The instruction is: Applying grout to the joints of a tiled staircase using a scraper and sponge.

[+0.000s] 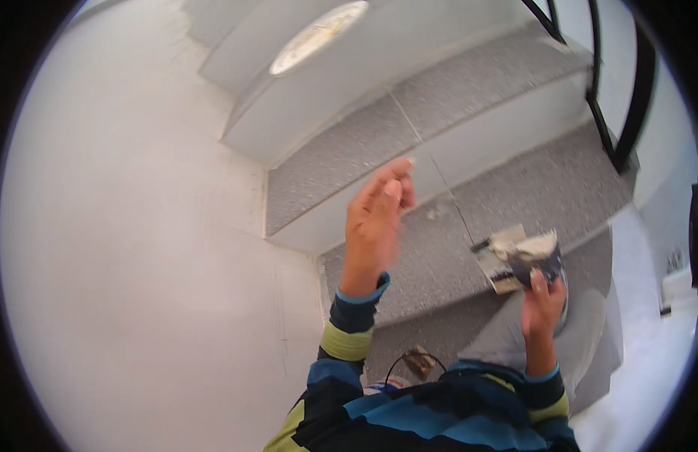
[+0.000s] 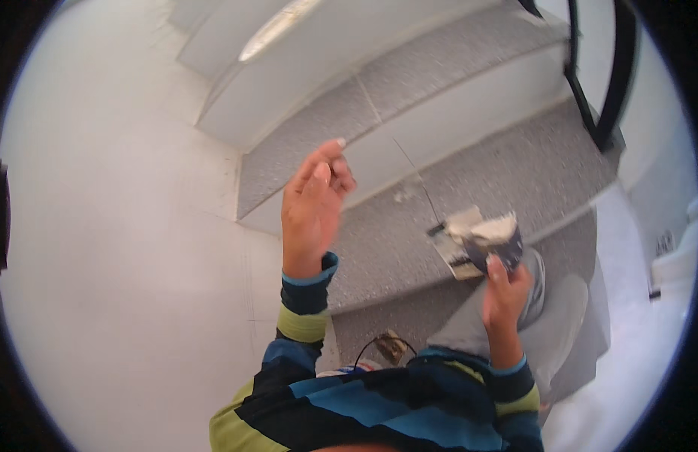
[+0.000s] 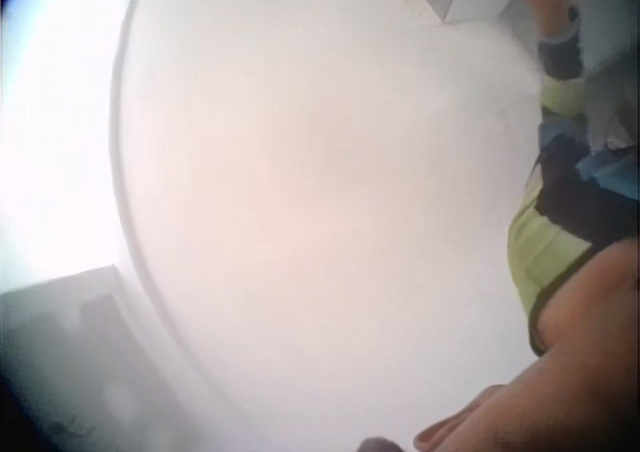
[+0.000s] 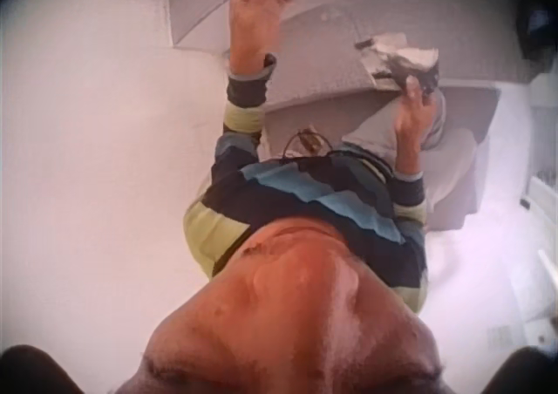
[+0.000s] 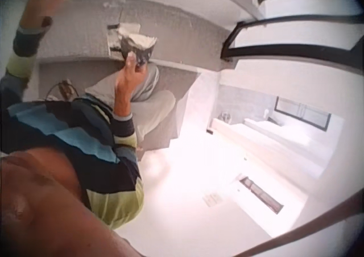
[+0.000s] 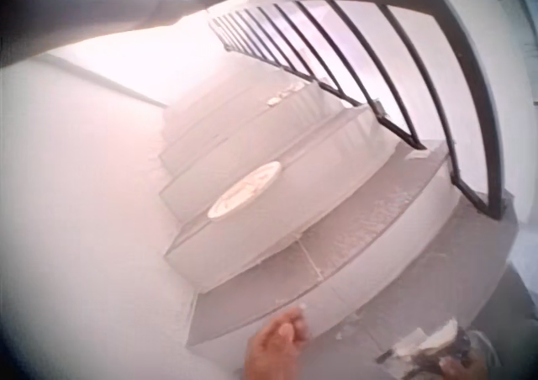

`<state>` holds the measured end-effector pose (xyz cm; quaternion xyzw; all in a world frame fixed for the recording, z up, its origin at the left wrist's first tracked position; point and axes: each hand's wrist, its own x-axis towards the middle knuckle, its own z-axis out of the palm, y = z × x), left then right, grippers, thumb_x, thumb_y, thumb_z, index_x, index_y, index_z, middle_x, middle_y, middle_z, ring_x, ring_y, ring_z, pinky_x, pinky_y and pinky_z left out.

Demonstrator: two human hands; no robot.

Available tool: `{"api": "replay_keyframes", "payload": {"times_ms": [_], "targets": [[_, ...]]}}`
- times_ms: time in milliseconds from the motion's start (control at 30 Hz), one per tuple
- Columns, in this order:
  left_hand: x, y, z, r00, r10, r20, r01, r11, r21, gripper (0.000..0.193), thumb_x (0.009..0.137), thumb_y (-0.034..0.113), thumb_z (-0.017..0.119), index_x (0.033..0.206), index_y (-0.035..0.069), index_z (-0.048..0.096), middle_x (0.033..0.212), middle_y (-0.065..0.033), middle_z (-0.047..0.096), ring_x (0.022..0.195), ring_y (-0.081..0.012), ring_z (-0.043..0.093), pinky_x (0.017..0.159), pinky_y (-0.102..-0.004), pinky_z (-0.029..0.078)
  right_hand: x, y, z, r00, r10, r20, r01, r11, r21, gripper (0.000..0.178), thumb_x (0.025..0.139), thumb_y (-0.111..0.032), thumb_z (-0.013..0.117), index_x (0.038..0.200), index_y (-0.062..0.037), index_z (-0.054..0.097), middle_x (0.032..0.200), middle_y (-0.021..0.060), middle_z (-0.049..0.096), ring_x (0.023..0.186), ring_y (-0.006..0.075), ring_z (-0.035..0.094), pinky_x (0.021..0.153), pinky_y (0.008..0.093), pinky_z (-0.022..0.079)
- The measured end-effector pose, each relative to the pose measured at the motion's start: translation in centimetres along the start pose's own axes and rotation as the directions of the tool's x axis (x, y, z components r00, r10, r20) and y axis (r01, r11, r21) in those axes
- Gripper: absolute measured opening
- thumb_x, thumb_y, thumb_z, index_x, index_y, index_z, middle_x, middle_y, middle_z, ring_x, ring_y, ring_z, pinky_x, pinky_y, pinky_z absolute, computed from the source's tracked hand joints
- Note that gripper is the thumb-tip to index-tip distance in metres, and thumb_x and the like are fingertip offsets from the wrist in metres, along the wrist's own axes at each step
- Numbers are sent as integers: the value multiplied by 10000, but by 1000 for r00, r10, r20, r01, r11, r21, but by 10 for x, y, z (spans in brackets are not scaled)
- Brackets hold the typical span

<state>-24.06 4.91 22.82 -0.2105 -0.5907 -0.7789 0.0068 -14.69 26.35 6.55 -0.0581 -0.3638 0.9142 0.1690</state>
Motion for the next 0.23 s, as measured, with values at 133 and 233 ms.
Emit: {"api": "replay_keyframes", "payload": {"times_ms": [133, 233], "targets": [[78, 51, -83, 723, 649, 238, -307, -6, 952, 382, 808, 162, 608, 1159, 42, 518, 869, -89, 538, 795, -210, 509, 712, -345, 425, -5, -9, 1, 999, -38, 0, 38, 999, -22, 296, 809, -61, 590, 1079, 46, 535, 1019, 88, 577, 940, 154, 546, 873, 301, 411], [137, 87, -168, 772, 611, 175, -44, -224, 974, 459, 779, 232, 640, 1198, 111, 494, 1025, -111, 535, 971, -252, 504, 835, -418, 381, 0, -3, 2, 997, -61, 36, 63, 997, -51, 369, 800, -96, 607, 1124, 54, 514, 1090, 113, 563, 1011, 196, 546, 910, 339, 416]]}}
